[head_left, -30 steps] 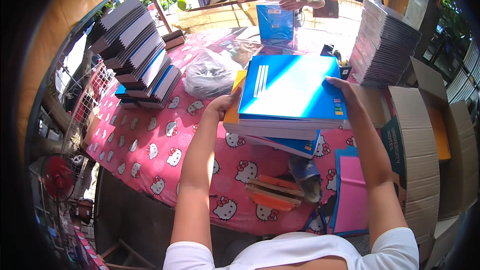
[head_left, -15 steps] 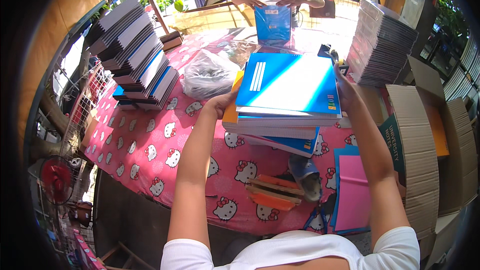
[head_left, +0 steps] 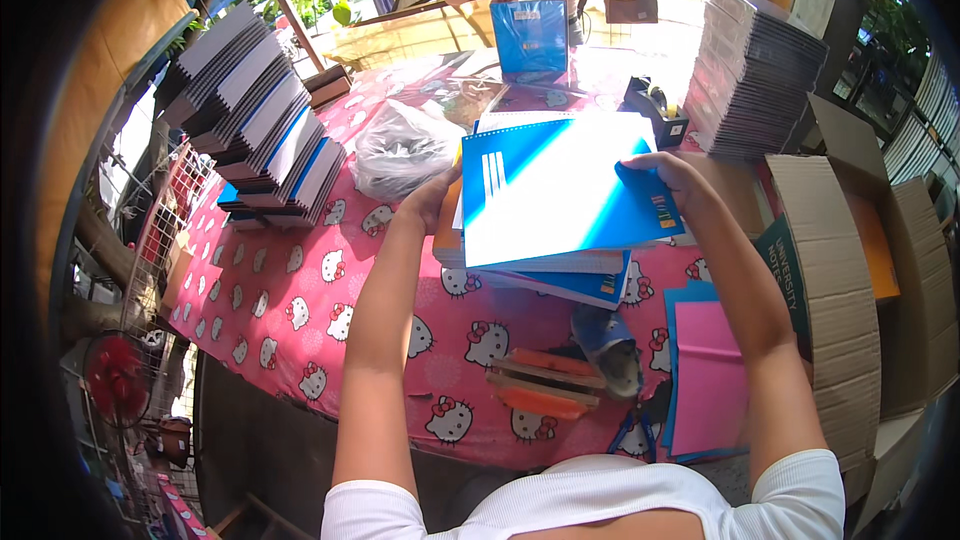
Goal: The person uses a utility knife to open a large shipping box, removes several stacks of blue and yellow notebooks, and organizes them on a table.
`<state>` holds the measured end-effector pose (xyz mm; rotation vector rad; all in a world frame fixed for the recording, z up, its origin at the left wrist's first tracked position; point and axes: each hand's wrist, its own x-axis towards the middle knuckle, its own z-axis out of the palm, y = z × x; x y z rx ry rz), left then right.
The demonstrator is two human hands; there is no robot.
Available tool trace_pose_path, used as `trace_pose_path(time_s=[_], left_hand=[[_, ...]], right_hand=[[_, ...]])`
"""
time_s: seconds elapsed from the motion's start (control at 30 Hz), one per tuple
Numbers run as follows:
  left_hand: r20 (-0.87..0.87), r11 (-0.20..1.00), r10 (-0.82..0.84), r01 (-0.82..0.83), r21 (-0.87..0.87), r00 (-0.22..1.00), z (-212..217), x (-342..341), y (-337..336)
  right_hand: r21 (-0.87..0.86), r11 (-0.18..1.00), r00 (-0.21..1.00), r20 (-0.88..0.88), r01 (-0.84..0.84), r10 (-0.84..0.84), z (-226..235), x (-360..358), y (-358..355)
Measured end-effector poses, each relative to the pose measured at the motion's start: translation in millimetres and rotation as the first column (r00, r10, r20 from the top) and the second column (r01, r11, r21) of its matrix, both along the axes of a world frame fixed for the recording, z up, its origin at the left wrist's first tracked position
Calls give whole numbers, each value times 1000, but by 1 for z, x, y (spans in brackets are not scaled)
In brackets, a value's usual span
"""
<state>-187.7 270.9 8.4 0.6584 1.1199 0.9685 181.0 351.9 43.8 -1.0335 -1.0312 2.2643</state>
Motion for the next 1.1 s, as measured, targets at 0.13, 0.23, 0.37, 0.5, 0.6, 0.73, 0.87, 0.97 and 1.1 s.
trace_pose_path(time_s=[0.13,0.23,0.37,0.5,0.6,0.73,0.87,0.97,1.1], left_hand=[[-344,950,312,-289,117,886,43,25,-22],[-420,980,119,-38,196,900,42,15,-31],[-496,956,205,-63,288,844,43,30,-35],[-558,870,339,-27,492,757,60,55,-58],[-588,849,289,82,522,755,26,29,-49],[-400,913,221,-44,405,889,40,59,-45],[-605,978,204,-128,167,770,36,11,-31],[-325,999,40,-37,13,945,6,-2,-17],[-167,998,-4,-7,-63,986,-15,-21,-5]], right_hand=[[87,988,992,9,128,-129,3,-6,-15],[67,996,998,12,66,-67,14,-11,-25],[106,975,980,-28,197,-195,2,-2,-18],[298,882,892,160,365,-424,1,3,-28],[331,889,890,222,316,-399,-11,5,-26],[181,954,970,-4,238,-242,-10,18,-34],[75,987,983,101,144,-152,13,0,-43],[81,991,987,115,102,-111,11,-4,-36],[87,983,982,80,163,-170,9,-10,-42]])
